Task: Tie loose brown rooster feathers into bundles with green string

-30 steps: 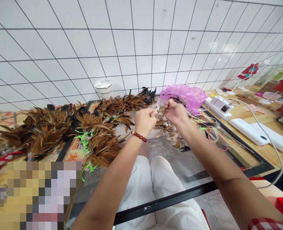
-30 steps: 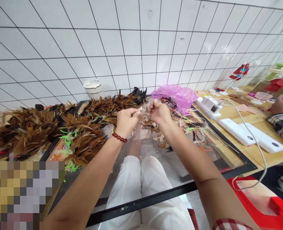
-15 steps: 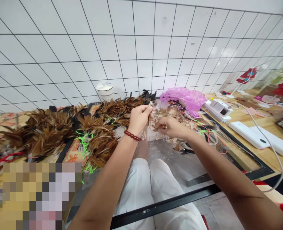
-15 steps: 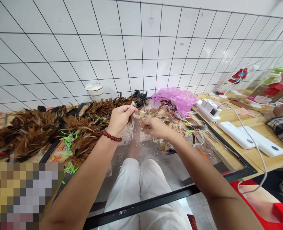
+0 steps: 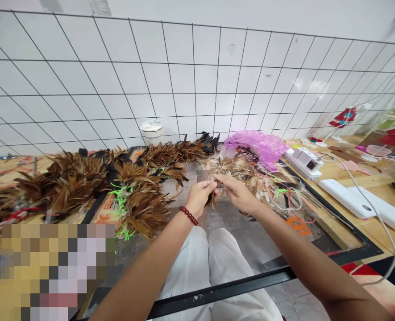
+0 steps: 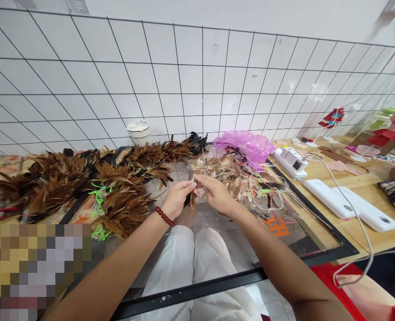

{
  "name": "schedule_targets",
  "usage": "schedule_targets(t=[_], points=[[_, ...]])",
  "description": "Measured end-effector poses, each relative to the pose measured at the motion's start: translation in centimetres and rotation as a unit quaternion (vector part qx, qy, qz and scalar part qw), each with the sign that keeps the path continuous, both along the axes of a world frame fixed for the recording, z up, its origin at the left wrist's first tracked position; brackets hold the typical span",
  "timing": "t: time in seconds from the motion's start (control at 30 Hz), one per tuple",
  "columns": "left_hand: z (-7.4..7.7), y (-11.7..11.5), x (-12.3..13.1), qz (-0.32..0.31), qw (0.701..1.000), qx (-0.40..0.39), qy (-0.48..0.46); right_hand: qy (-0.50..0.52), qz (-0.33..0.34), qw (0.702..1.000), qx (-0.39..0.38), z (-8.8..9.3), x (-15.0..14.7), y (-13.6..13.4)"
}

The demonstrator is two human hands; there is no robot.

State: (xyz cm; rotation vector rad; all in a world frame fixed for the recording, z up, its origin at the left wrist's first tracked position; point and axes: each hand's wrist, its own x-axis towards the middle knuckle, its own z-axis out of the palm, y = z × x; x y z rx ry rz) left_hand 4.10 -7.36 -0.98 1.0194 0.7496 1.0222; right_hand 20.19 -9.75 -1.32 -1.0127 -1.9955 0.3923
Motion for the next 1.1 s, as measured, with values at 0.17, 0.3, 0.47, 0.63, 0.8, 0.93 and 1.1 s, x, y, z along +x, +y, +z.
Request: schedule_targets(t=[0.17, 0.3, 0.47, 0.63, 0.8, 0.93, 1.1], points=[[-0.2, -0.7, 0.0, -0.016, 1.000, -0.009, -0.019, 0.098, 0.007, 0.993, -0.071, 0.7, 0.4, -0.7], [-0.1, -1.1, 0.1, -0.035, 0.999, -0.002, -0.019, 0.195, -0.007, 0.969, -0.153, 0.8, -0.1, -1.0], [-0.2, -1.3, 0.3, -0.034, 0.999, 0.019, 0.021, 0.318, -0.004, 0.917, -0.243, 0.4, -0.8, -0.9], [-0.7, -1.2, 0.6, -0.013, 0.995, 0.056, 0.079, 0.347, -0.005, 0.898, -0.271, 0.9, -1.1, -1.1], [-0.2, -1.5, 0.3, -0.049, 0.995, 0.047, 0.073, 0.356, -0.005, 0.899, -0.254, 1.1, -0.9, -1.2], [0.8, -1.8, -0.1, -0.165, 0.980, -0.091, -0.058, 0.357, -0.010, 0.904, -0.233, 1.3, -0.3, -1.4], [0.7, -1.8, 0.0, -0.144, 0.978, -0.136, -0.068, 0.345, -0.013, 0.909, -0.232, 1.0, -0.5, -1.5]])
